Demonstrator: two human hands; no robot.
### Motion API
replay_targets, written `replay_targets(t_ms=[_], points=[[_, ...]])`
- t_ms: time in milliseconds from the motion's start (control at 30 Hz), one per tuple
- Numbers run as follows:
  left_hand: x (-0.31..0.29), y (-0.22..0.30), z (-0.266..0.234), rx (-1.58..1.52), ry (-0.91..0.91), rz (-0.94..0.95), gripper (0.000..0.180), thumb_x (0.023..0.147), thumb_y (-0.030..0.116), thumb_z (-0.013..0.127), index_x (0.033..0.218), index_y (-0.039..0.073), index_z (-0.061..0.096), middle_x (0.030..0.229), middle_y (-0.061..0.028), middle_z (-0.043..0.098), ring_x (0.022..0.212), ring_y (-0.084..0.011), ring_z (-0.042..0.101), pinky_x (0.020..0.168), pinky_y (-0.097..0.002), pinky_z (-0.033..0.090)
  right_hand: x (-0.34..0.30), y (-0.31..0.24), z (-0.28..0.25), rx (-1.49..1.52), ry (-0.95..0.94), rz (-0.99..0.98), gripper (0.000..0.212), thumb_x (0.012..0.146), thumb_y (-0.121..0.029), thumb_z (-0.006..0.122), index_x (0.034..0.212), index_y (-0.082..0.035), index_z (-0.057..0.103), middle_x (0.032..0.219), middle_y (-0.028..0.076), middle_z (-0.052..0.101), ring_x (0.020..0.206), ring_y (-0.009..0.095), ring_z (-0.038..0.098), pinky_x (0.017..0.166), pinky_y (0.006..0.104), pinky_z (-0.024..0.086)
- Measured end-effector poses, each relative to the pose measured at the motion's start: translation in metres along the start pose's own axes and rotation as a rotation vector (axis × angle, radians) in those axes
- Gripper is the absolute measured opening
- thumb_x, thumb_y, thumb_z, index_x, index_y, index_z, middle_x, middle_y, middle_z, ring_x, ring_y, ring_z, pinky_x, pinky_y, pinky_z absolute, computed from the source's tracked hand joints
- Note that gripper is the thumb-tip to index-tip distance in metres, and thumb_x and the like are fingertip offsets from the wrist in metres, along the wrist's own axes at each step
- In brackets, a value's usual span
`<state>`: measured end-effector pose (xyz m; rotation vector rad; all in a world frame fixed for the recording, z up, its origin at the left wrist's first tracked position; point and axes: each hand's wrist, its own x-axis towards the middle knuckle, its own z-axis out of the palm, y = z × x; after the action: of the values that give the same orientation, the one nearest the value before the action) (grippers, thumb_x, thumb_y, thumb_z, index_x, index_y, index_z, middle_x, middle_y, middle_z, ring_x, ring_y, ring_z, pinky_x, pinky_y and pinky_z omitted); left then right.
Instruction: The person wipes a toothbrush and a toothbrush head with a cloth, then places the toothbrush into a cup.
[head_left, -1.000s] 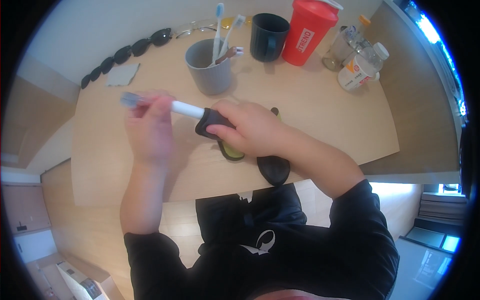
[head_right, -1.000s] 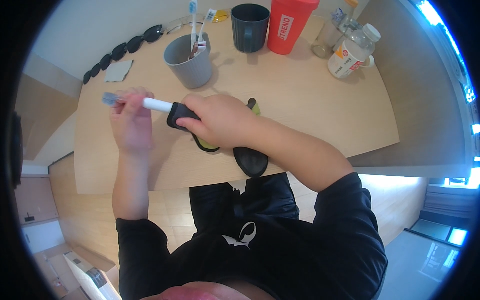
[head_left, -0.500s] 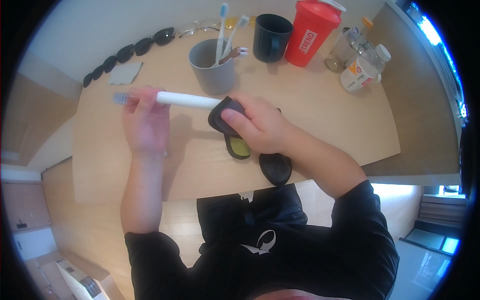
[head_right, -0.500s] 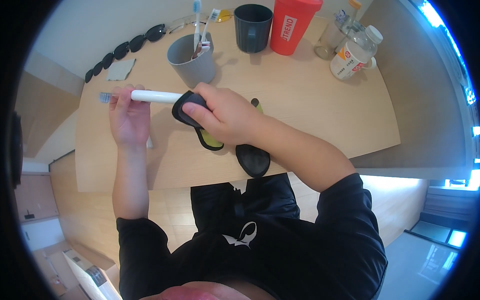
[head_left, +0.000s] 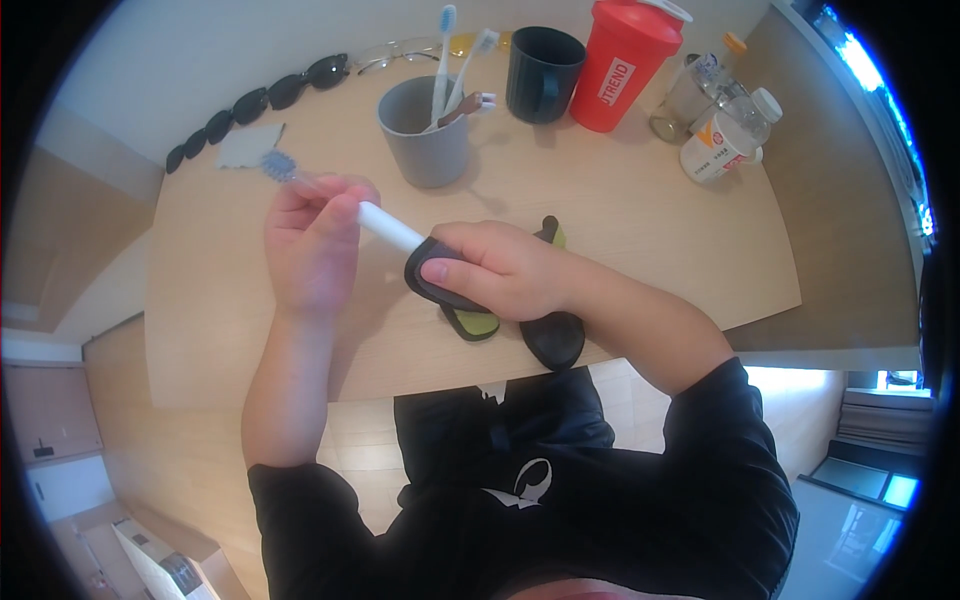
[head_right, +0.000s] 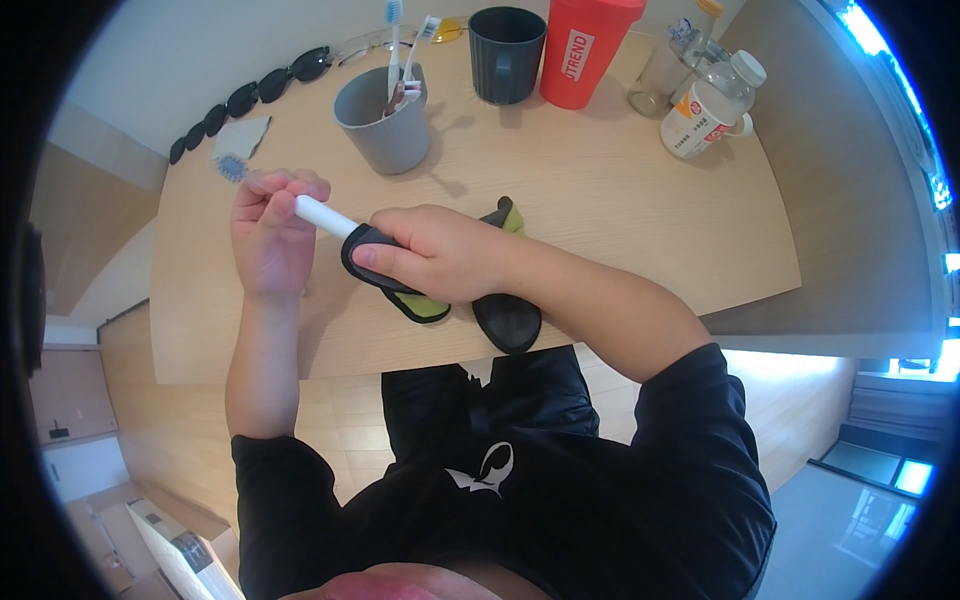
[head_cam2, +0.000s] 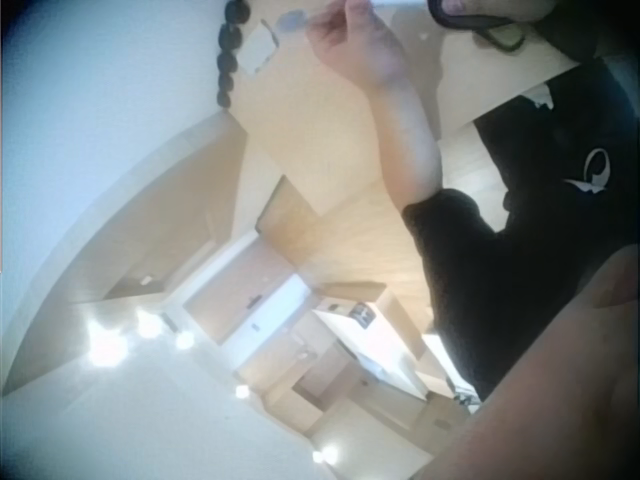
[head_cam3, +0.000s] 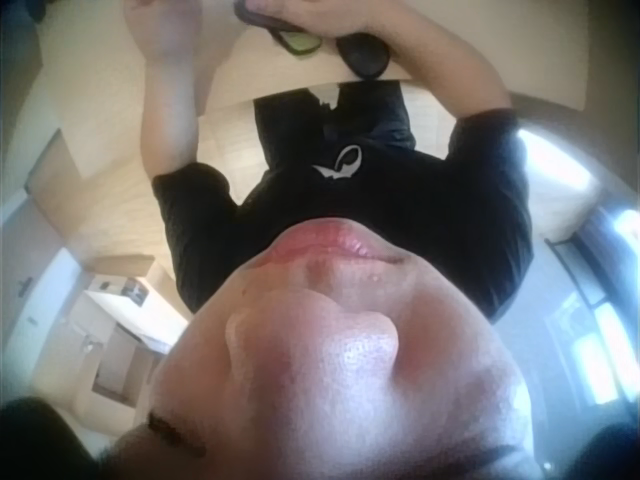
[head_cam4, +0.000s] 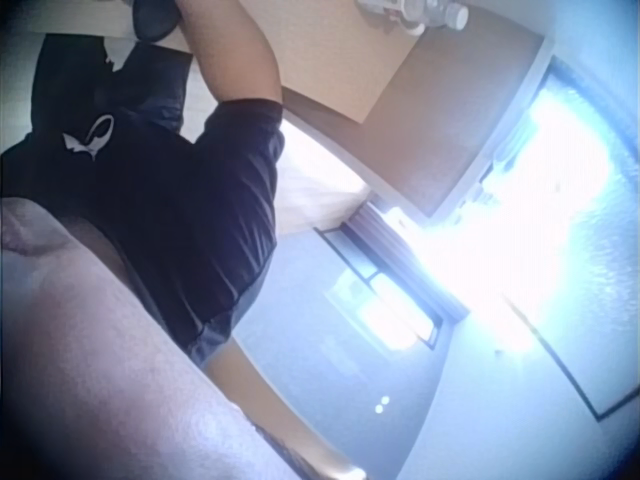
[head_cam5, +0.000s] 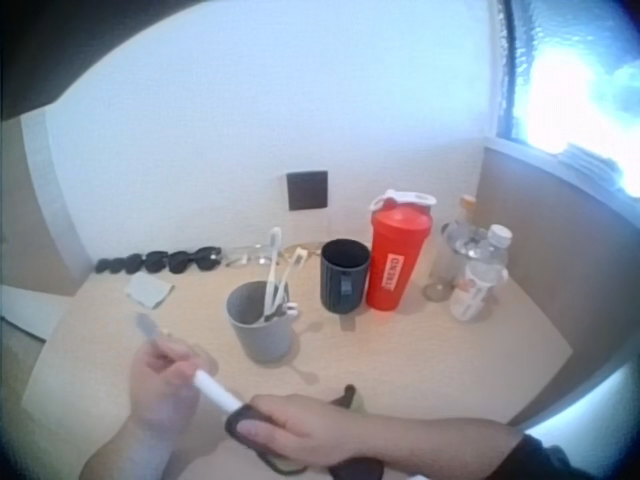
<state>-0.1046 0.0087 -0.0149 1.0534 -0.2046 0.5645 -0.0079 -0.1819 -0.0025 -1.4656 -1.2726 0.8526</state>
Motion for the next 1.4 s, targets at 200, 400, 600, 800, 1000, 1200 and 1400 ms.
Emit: replay_targets(t_ms=[200, 400, 600, 800, 1000, 1200, 1400], points=[[-0.005, -0.006, 0.009, 0.162, -0.074, -0.115, 0.012, 0.085, 0.005, 0.062, 0.097, 0.004, 0.058, 0.092, -0.0106, 0.065, 0.098, -0.0254, 0.058, 0.089, -0.0391, 0.044, 0.001, 0.002, 0.003, 0.098, 0.029, 0.019, 0.031, 0.094, -0.031, 0.052, 0.091, 0.000, 0.054, 0.076, 0.007, 0.056, 0.070, 0.015, 0.053, 0.065, 0.0292, 0.044], [-0.007, -0.011, 0.023, 0.165, -0.114, -0.181, 0.016, 0.088, 0.009, 0.060, 0.102, 0.003, 0.056, 0.101, -0.0119, 0.063, 0.104, -0.0242, 0.057, 0.091, -0.0359, 0.044, 0.003, 0.001, 0.004, 0.292, 0.122, -0.035, 0.026, 0.094, -0.023, 0.053, 0.107, -0.001, 0.054, 0.090, 0.000, 0.059, 0.079, 0.009, 0.053, 0.072, 0.0255, 0.046], [-0.011, -0.016, 0.019, 0.080, -0.110, -0.285, 0.047, 0.079, 0.026, 0.073, 0.113, 0.006, 0.048, 0.107, -0.0051, 0.056, 0.098, -0.0170, 0.055, 0.086, -0.0292, 0.044, 0.001, -0.003, -0.013, 0.610, 0.327, -0.018, 0.021, 0.093, -0.017, 0.054, 0.109, -0.003, 0.053, 0.092, 0.000, 0.059, 0.082, 0.005, 0.053, 0.071, 0.0214, 0.046], [-0.015, -0.005, 0.034, 0.246, -0.142, -0.577, 0.036, 0.080, 0.002, 0.066, 0.113, -0.001, 0.052, 0.113, -0.0074, 0.056, 0.104, -0.0153, 0.053, 0.090, -0.0303, 0.043, 0.002, -0.006, -0.007, 0.737, 0.385, -0.144, 0.019, 0.092, -0.012, 0.057, 0.108, -0.003, 0.052, 0.095, 0.001, 0.057, 0.084, 0.006, 0.054, 0.072, 0.0218, 0.046], [-0.019, -0.003, 0.029, 0.083, -0.125, -0.178, 0.029, 0.076, 0.000, 0.058, 0.104, -0.005, 0.057, 0.107, -0.0123, 0.058, 0.100, -0.0188, 0.054, 0.088, -0.0301, 0.043, 0.002, 0.004, -0.015, 0.404, 0.365, -0.258, 0.022, 0.088, -0.006, 0.060, 0.109, -0.005, 0.052, 0.095, -0.001, 0.055, 0.086, 0.006, 0.054, 0.073, 0.0206, 0.046], [-0.008, 0.010, 0.026, -0.016, -0.332, -0.207, 0.015, 0.077, 0.009, 0.061, 0.082, -0.005, 0.060, 0.099, -0.0145, 0.057, 0.093, -0.0210, 0.054, 0.081, -0.0283, 0.043, -0.004, -0.006, -0.015, 0.488, 0.296, -0.263, 0.025, 0.085, 0.001, 0.061, 0.107, -0.005, 0.053, 0.094, 0.000, 0.055, 0.083, 0.006, 0.054, 0.071, 0.0215, 0.046], [-0.011, 0.002, 0.015, 0.449, -0.269, -0.124, 0.034, 0.076, 0.000, 0.067, 0.107, 0.002, 0.052, 0.102, -0.0038, 0.056, 0.094, -0.0139, 0.054, 0.083, -0.0278, 0.043, -0.001, -0.003, -0.014, 0.457, 0.138, -0.318, 0.027, 0.081, 0.010, 0.055, 0.105, -0.003, 0.056, 0.095, 0.003, 0.055, 0.085, 0.011, 0.055, 0.076, 0.0251, 0.046]])
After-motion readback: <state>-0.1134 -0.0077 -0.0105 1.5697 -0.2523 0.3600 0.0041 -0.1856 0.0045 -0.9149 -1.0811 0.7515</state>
